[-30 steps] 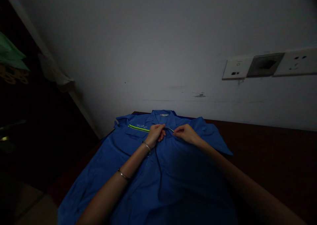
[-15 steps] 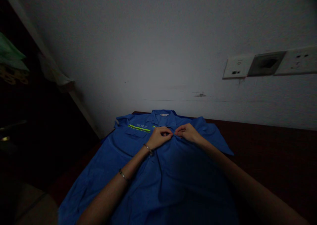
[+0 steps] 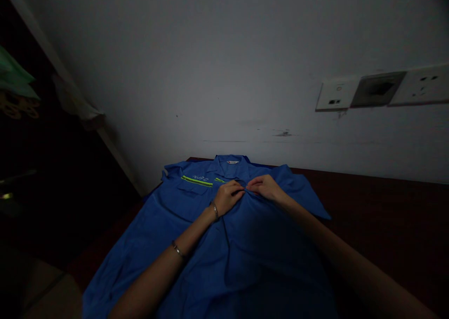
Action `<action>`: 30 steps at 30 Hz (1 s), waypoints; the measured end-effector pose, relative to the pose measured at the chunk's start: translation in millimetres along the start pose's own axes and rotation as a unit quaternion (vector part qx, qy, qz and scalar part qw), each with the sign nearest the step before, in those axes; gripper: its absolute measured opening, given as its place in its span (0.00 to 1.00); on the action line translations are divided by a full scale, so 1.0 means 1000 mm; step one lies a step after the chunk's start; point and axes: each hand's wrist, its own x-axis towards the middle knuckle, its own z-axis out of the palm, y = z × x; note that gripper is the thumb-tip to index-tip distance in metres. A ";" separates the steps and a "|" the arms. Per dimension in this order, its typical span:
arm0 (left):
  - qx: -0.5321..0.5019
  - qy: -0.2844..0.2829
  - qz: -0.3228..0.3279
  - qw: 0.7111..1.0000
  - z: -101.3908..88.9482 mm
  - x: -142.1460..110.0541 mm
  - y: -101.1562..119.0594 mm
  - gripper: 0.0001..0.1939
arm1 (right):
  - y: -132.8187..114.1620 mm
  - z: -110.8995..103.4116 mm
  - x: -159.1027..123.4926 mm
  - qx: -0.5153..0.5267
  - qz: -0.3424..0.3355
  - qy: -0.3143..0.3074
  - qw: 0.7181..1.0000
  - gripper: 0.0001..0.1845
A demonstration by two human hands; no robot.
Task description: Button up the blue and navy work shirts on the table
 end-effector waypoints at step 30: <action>-0.305 -0.100 -0.416 0.851 -0.007 0.013 0.009 0.25 | 0.002 0.004 0.002 -0.004 -0.025 -0.023 0.999 0.12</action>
